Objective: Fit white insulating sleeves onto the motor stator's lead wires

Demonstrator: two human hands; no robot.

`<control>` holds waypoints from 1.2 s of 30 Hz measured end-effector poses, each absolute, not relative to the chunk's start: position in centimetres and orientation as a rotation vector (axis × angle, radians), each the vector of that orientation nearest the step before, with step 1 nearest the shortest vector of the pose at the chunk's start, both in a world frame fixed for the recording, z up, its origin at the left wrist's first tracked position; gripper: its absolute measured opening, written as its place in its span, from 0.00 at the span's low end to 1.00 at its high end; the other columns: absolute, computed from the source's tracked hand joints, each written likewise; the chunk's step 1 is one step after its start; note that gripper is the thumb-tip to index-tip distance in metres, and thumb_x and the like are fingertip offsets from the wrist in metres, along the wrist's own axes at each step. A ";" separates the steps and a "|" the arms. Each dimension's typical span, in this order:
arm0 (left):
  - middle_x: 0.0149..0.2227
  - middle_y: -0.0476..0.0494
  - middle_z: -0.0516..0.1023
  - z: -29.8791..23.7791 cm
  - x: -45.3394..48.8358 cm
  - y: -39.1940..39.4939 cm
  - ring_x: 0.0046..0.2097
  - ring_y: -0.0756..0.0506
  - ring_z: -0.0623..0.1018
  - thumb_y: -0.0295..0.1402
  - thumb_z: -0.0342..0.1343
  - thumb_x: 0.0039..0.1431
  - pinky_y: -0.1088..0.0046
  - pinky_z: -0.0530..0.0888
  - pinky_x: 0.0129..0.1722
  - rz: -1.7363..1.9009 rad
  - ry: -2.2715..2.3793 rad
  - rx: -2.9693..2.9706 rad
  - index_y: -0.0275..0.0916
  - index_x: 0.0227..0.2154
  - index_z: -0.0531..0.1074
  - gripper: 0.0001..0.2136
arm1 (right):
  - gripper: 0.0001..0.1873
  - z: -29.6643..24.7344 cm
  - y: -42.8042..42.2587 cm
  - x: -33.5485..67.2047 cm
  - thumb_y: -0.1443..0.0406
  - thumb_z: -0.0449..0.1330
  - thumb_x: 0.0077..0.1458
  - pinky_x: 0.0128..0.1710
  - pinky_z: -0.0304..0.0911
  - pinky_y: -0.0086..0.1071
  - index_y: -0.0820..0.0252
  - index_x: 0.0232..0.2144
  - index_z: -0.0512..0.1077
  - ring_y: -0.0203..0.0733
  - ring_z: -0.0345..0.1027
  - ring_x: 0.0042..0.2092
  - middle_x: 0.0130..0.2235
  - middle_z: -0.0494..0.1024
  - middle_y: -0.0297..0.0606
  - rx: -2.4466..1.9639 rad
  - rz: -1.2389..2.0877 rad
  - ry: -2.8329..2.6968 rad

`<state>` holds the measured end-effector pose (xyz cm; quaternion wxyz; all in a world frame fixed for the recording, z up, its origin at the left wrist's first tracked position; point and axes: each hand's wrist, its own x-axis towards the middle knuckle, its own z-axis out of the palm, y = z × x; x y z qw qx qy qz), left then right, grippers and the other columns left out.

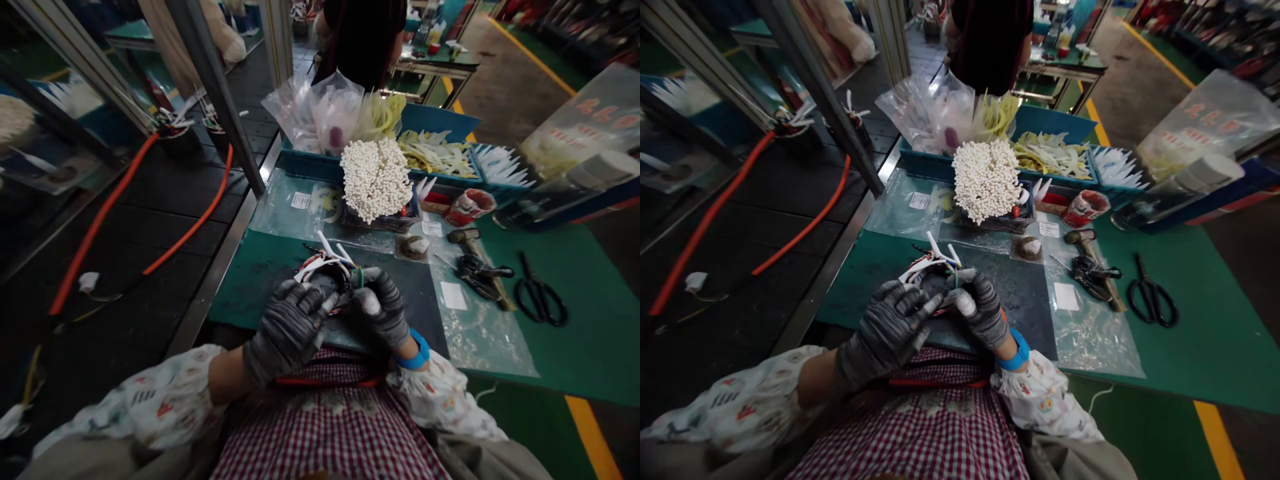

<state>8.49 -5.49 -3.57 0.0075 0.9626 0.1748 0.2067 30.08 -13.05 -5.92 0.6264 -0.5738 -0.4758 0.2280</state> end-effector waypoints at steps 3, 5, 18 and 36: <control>0.54 0.41 0.86 -4.5 8.7 -5.5 0.57 0.39 0.80 0.32 0.60 0.72 0.57 0.69 0.63 0.722 0.536 3.074 0.44 0.61 0.79 0.17 | 0.09 -5.4 -13.1 30.2 0.55 0.67 0.66 0.44 0.79 0.41 0.51 0.44 0.80 0.45 0.81 0.41 0.41 0.87 0.35 -1.319 0.572 -1.197; 0.57 0.45 0.85 -4.7 8.9 -4.8 0.59 0.40 0.79 0.33 0.59 0.75 0.59 0.69 0.63 0.679 0.499 3.071 0.49 0.63 0.77 0.18 | 0.09 -5.2 -12.9 30.3 0.55 0.65 0.67 0.44 0.80 0.41 0.51 0.44 0.80 0.46 0.81 0.40 0.40 0.87 0.35 -1.328 0.585 -1.192; 0.47 0.43 0.89 -6.5 8.1 -5.4 0.50 0.40 0.85 0.26 0.60 0.71 0.61 0.79 0.48 0.905 0.378 3.152 0.45 0.54 0.81 0.14 | 0.16 -4.3 -12.8 30.0 0.55 0.57 0.76 0.57 0.79 0.47 0.50 0.57 0.80 0.50 0.83 0.53 0.52 0.87 0.41 -1.329 0.355 -1.689; 0.72 0.29 0.71 -4.9 9.4 3.4 0.70 0.34 0.76 0.40 0.74 0.61 0.53 0.79 0.67 0.295 0.278 2.032 0.45 0.77 0.56 0.47 | 0.15 -4.1 -13.5 27.8 0.60 0.62 0.74 0.50 0.77 0.45 0.58 0.55 0.83 0.52 0.78 0.48 0.48 0.87 0.48 -1.573 0.074 -2.128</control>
